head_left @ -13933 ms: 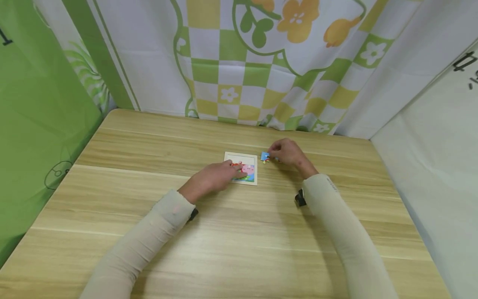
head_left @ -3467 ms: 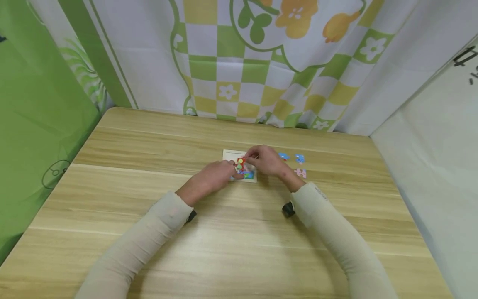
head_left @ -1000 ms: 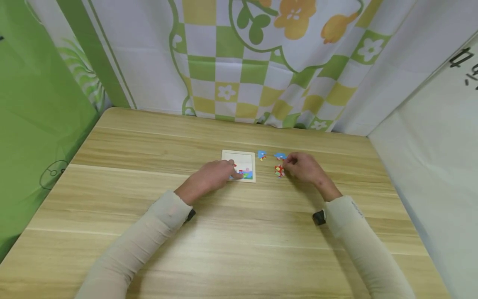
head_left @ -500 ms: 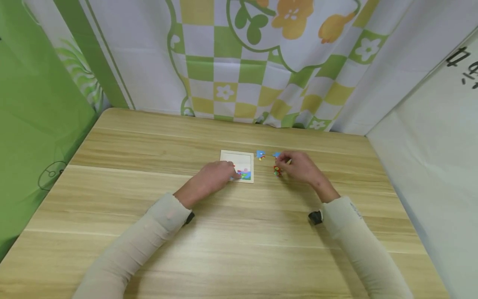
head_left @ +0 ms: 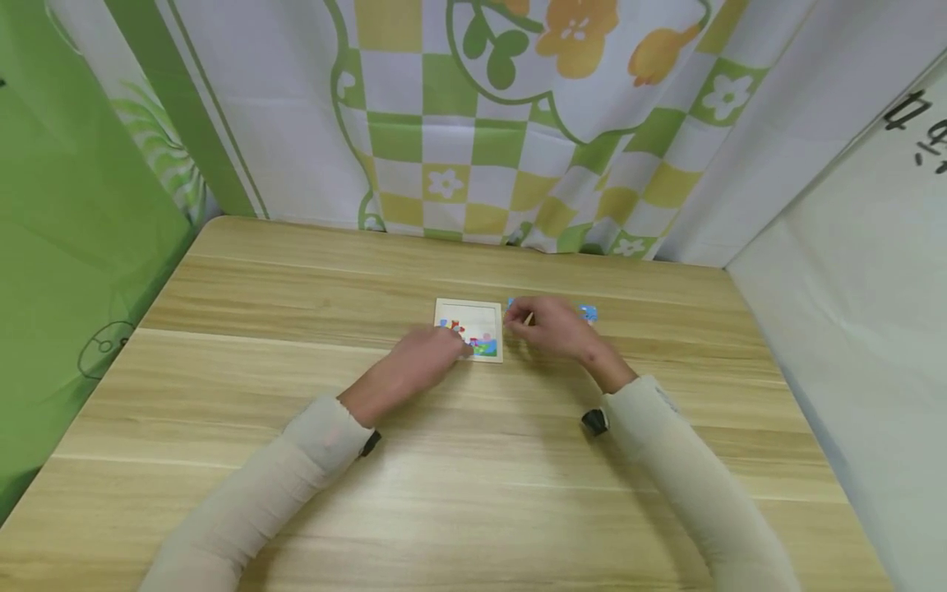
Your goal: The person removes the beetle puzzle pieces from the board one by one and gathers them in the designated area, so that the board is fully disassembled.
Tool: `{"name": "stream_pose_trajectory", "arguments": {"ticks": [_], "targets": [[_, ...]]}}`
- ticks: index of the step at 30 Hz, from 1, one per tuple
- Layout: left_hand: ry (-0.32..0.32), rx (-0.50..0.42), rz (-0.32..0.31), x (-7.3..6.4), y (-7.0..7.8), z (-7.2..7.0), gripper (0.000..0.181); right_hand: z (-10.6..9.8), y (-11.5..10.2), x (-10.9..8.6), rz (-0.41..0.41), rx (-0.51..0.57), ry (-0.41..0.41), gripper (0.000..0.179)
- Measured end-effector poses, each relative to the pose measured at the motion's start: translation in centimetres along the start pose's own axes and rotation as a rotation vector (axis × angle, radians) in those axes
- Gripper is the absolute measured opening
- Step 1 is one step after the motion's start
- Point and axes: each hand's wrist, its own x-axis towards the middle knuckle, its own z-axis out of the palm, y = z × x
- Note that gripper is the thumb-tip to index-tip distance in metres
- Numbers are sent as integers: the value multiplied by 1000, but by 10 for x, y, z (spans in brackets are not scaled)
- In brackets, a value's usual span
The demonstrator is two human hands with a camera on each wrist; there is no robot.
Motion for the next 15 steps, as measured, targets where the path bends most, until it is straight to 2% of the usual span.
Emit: {"name": "stream_pose_trajectory", "arguments": {"ticks": [3, 5, 10, 15], "targets": [[0, 9, -8, -3, 8, 1, 24, 4, -3, 7, -17, -7, -18, 11], [-28, 30, -7, -6, 14, 2, 24, 7, -3, 12, -32, -10, -34, 11], [-137, 44, -33, -12, 25, 4, 45, 13, -7, 24, -48, -13, -91, 13], [-203, 23, -66, -14, 28, 5, 61, 18, -9, 35, -25, -23, -152, 19]]}}
